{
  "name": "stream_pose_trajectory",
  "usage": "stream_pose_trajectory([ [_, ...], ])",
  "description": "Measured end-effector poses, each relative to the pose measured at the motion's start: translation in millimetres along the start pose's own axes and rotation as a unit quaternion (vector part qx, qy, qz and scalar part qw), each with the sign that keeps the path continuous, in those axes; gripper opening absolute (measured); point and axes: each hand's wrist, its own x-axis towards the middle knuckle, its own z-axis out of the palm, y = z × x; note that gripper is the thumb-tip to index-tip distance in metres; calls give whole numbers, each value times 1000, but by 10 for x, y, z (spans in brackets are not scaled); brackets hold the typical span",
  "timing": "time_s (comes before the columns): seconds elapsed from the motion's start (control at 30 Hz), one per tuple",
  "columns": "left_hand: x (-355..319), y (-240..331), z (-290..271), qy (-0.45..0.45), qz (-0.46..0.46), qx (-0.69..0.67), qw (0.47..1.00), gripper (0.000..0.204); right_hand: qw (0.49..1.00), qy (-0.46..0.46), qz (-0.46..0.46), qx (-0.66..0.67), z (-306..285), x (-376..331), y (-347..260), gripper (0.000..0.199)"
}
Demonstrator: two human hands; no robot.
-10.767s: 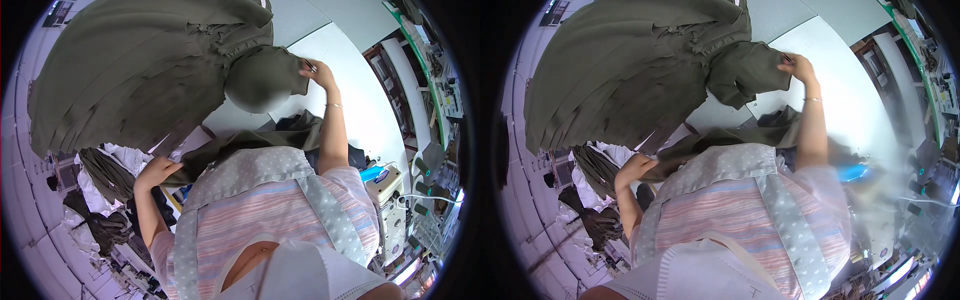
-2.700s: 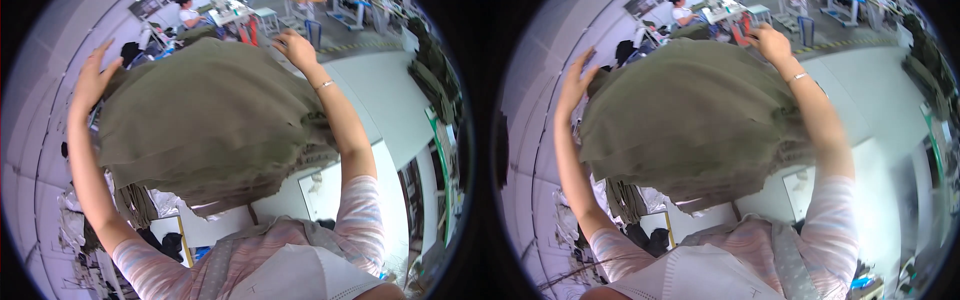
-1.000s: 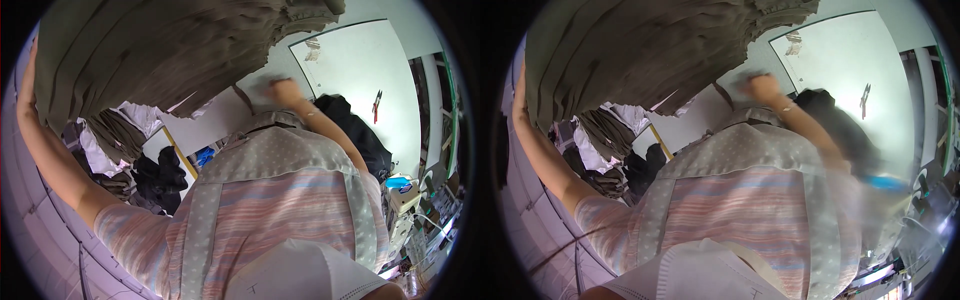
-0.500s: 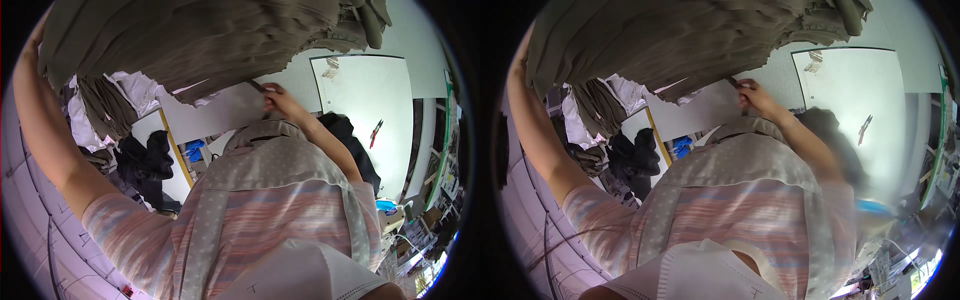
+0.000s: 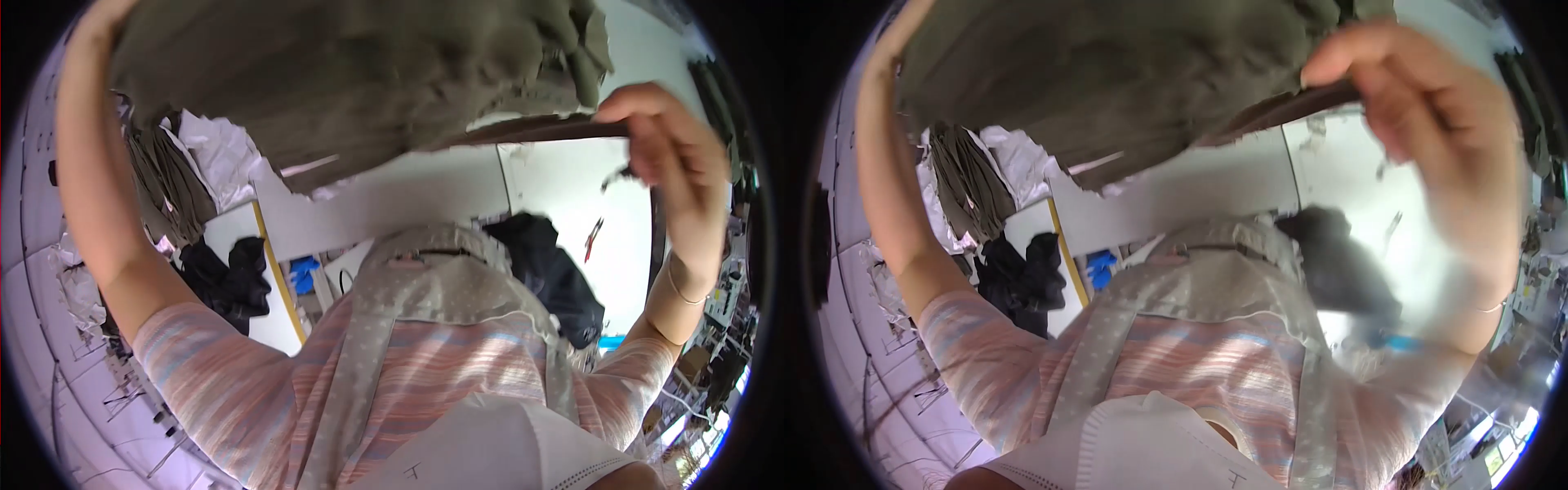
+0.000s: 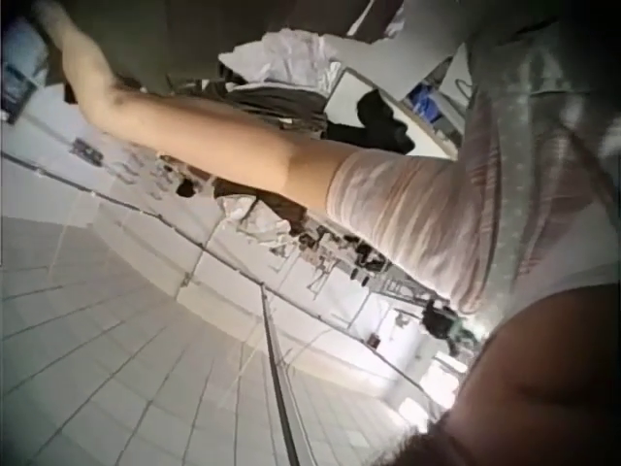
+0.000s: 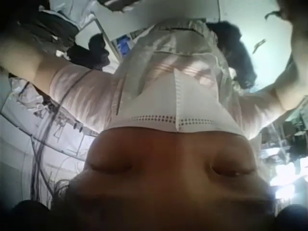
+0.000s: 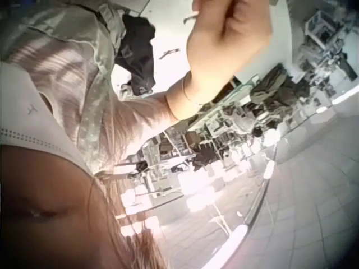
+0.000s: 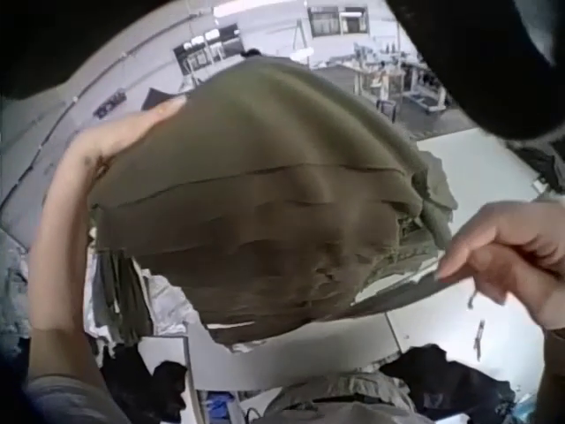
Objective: Inspecting green garments for quality, checking seams and zippers, and stacking them at a factory workstation.
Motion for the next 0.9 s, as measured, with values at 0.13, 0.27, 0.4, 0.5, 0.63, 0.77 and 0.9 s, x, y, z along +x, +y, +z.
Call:
stream_pose_trajectory([
  [0.13, 17, -118, -23, -95, 249, 48, 963, 78, 992, 81, -99, -15, -273, 638, -129, 31],
  [0.27, -47, 80, 52, -30, 184, 96, 978, 74, 955, -61, -281, 80, -438, 1504, -314, 34],
  [0.4, -317, 109, 35, 46, 172, 157, 972, 69, 934, 149, -256, -198, 254, 2207, -935, 40],
  [0.5, -361, -86, -128, 52, 209, 131, 968, 67, 913, 146, -249, -287, 627, 2431, -1054, 41],
  [0.63, -469, -753, -297, 116, 330, -235, 907, 60, 942, -46, -159, -292, 801, 2701, -915, 51],
  [0.77, -104, -3249, 461, 372, 121, -365, 845, 51, 964, -79, -202, -153, 634, 2925, -672, 41],
  [0.9, -297, -3690, 2607, 33, -166, -299, 939, 48, 977, -69, -107, -169, 682, 2989, -608, 43],
])
